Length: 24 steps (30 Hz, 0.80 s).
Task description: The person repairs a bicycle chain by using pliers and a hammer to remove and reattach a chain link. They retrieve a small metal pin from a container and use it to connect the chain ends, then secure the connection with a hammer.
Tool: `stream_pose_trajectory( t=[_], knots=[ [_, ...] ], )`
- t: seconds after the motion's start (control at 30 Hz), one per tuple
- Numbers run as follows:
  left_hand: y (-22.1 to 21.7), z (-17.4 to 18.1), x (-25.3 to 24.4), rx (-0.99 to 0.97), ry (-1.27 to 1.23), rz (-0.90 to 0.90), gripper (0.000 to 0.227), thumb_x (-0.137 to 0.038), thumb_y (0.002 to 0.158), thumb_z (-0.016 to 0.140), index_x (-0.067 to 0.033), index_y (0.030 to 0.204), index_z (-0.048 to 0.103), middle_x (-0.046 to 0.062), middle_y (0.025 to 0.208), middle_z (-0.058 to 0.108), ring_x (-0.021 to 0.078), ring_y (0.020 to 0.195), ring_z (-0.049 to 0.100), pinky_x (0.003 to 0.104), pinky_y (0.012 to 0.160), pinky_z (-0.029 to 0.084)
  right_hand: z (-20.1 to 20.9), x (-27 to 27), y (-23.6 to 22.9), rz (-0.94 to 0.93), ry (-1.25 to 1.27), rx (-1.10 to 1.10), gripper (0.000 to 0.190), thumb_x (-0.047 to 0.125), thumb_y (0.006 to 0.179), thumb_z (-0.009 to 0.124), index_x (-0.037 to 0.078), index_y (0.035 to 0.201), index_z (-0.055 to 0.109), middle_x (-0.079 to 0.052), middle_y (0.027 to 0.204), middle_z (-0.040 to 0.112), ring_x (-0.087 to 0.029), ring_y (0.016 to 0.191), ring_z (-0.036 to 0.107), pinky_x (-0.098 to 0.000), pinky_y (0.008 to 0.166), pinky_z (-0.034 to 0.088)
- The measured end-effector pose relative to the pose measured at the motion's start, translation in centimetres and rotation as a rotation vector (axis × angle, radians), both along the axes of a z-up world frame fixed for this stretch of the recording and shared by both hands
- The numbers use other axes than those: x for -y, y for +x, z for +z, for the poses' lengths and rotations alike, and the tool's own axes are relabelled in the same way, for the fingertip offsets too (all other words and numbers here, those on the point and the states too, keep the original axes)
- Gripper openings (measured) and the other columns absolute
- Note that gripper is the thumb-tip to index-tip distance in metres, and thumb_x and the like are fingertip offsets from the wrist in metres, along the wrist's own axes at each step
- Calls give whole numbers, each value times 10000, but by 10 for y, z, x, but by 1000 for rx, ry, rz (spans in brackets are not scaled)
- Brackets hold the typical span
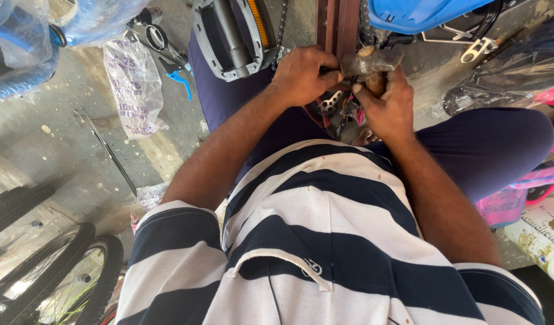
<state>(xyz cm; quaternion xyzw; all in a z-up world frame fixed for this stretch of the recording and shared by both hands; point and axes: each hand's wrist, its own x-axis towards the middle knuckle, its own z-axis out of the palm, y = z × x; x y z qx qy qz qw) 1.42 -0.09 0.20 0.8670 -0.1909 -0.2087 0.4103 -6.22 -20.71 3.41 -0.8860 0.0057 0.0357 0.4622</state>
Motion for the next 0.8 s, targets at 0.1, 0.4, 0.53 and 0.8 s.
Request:
stream_pose_trajectory(
  t=[0.1, 0.4, 0.53, 0.8],
  knots=[
    [0, 0, 2, -26, 49, -15, 209, -331, 872, 777, -148, 964, 815, 76, 977, 744, 263, 874, 736, 420, 778, 572, 0, 1, 0, -21, 1, -62, 458, 71, 956, 793, 11, 1351, 569, -183, 1203, 731, -293, 1076, 752, -403, 933, 586],
    [-10, 2, 6, 53, 103, 31, 260, -313, 852, 799, -83, 964, 756, 110, 980, 688, 308, 912, 705, 461, 776, 545, 1, -2, 5, 7, -72, -26, 462, 97, 920, 831, -7, 1302, 594, -191, 1124, 757, -298, 1008, 774, -400, 889, 598],
    [-3, -11, -1, 1, -12, -80, 177, -228, 934, 734, -74, 1020, 751, 108, 964, 718, 276, 902, 731, 423, 810, 573, 1, 0, 4, 10, -59, -65, 473, 123, 945, 825, -4, 1321, 568, -184, 1117, 758, -290, 997, 773, -388, 897, 609],
    [3, -16, 2, 24, -42, -79, 162, -233, 937, 738, -94, 1004, 786, 118, 927, 737, 285, 882, 731, 433, 794, 573, 11, 5, 2, 19, -62, -22, 465, 134, 951, 813, 10, 1334, 580, -189, 1132, 772, -307, 1031, 782, -402, 900, 606]
  ],
)
